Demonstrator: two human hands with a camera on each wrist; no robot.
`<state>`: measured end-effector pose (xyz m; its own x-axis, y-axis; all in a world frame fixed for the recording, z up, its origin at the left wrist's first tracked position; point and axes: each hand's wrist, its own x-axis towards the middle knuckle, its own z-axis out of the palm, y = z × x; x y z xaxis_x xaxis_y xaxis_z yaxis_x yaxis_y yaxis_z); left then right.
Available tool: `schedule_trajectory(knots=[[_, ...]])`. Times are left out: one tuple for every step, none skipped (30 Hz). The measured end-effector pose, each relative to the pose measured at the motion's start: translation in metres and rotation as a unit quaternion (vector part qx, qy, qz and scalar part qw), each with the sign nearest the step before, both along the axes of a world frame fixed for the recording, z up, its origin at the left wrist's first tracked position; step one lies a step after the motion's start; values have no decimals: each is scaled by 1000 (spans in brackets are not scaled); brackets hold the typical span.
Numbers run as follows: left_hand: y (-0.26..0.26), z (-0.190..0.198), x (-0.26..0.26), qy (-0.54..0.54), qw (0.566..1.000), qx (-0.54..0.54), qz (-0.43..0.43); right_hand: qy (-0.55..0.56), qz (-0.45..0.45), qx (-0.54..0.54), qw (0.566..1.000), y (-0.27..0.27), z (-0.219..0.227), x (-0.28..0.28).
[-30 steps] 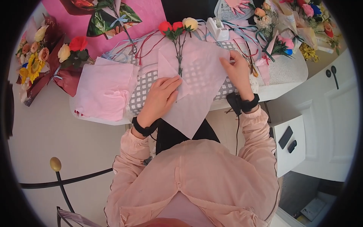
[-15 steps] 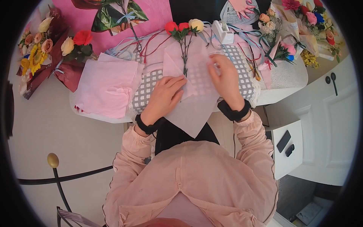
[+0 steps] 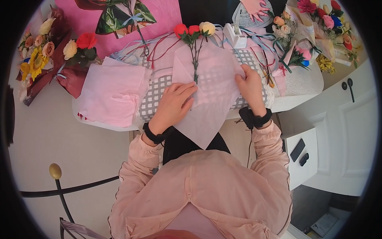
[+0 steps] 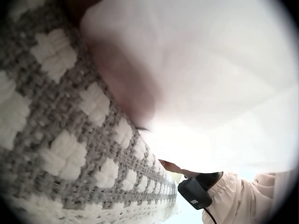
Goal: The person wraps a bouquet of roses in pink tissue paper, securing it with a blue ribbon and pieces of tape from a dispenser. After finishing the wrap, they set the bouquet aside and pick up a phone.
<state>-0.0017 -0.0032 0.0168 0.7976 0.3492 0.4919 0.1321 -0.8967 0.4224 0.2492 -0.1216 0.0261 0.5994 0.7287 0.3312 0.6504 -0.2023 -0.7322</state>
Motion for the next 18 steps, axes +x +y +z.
schedule_trajectory(knots=[[0, 0, 0, 1, 1000, -2, 0, -34, -12, 0, 999, 0, 2, -7], [0, 0, 1, 1, 1000, -1, 1, -68, -25, -1, 997, -1, 5, -18], [-1, 0, 1, 1, 1000, -1, 1, -101, -38, -3, 994, -1, 7, -27], [-1, 0, 1, 2, 1000, 0, 1, -140, -22, 12, 990, 0, 6, -31], [-1, 0, 1, 3, 1000, 1, 1, -180, -6, 27, 983, 1, 5, -35], [-1, 0, 1, 3, 1000, 4, 2, -220, 10, 43, 974, 1, 4, -37], [-1, 0, 1, 2, 1000, 6, 3, -143, 22, 1, 990, -1, 4, -41], [-1, 1, 1, 2, 1000, 7, 3, -140, 8, 23, 990, -2, 0, -41], [-1, 1, 1, 2, 1000, 8, 3, -137, -5, 44, 990, -2, -5, -41], [-1, 1, 1, 2, 1000, 8, 3, -133, -19, 65, 989, -3, -8, -41], [-2, 1, 1, 2, 1000, 8, 4, -123, -24, 68, 990, -4, -9, -41], [-1, 0, 1, 2, 1000, 8, 4, -113, -29, 71, 991, -5, -10, -43], [-1, 0, 1, 2, 1000, 8, 4, -102, -36, 74, 991, -6, -10, -44], [-2, 0, 2, 4, 1000, 7, 4, -81, -44, 59, 994, -7, -8, -45], [-2, -1, 2, 5, 1000, 6, 4, -61, -52, 44, 996, -7, -5, -46], [-1, -1, 1, 7, 1000, 6, 5, -40, -59, 29, 997, -7, -3, -46], [-1, -1, 1, 5, 1000, 8, 3, -45, -43, 33, 998, -8, -6, -45], [-1, 0, 1, 3, 1000, 10, 3, -50, -26, 38, 998, -8, -11, -42]])
